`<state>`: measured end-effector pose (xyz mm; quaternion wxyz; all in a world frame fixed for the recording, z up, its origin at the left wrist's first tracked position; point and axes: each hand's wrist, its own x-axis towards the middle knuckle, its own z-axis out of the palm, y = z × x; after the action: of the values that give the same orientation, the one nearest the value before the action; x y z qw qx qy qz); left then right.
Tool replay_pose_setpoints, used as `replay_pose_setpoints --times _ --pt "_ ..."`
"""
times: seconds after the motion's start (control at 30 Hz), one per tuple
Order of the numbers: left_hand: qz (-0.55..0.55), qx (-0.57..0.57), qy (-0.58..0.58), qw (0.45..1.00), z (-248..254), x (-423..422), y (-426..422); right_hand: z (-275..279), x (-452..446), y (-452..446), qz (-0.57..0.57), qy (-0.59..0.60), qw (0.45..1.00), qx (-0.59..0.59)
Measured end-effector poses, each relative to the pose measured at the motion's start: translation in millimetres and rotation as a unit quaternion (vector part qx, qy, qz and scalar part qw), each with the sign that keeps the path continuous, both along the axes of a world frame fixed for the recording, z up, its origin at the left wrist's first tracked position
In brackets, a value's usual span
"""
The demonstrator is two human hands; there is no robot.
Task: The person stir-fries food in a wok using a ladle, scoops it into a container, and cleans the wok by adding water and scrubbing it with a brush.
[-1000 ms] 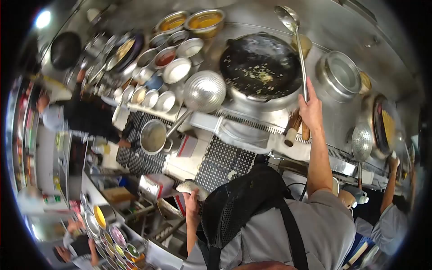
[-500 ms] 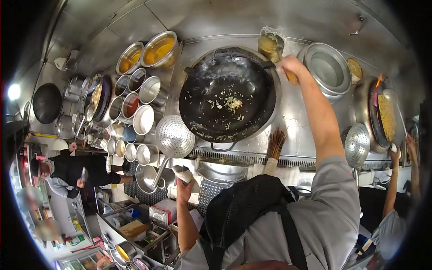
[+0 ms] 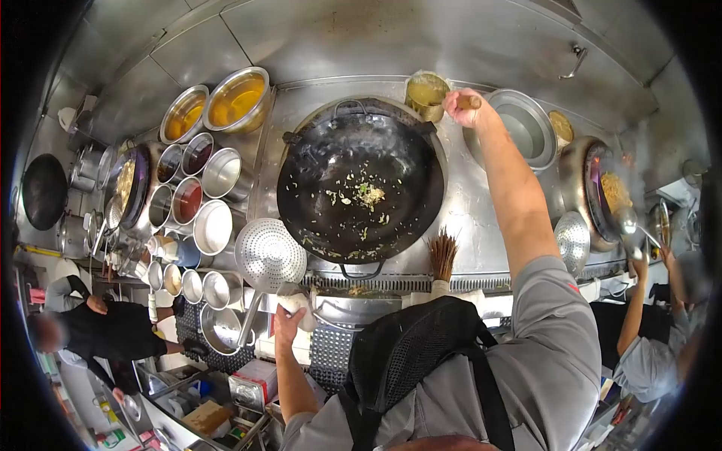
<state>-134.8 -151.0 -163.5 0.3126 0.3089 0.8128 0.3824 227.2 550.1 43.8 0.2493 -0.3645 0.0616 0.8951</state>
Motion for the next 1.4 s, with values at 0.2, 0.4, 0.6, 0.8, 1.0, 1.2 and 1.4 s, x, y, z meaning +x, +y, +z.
replay_pose_setpoints --times 0.2,0.4,0.6,0.8,1.0,1.2,1.4 --pt "0.009 -0.03 -0.045 0.999 33 8 7 55 -51 -81 0.325 -0.465 0.671 0.478" --pt "-0.009 0.013 -0.139 0.99 28 -5 9 -6 -39 -39 0.001 -0.121 0.987 0.109" --pt "-0.078 -0.008 -0.071 0.994 22 -18 3 -3 -30 -79 0.365 -0.623 0.389 0.572" --pt "-0.181 0.065 -0.079 0.978 16 -32 -5 -19 50 -138 0.347 -0.758 0.14 0.534" --pt "-0.239 -0.158 -0.044 0.957 34 -54 7 -2 100 -182 0.225 -0.806 0.213 0.504" --pt "-0.222 -0.329 0.032 0.917 50 -67 14 35 164 -205 -0.051 -0.768 0.381 0.511" --pt "-0.205 -0.276 0.055 0.938 110 -51 42 53 281 -214 -0.222 -0.661 0.514 0.5"
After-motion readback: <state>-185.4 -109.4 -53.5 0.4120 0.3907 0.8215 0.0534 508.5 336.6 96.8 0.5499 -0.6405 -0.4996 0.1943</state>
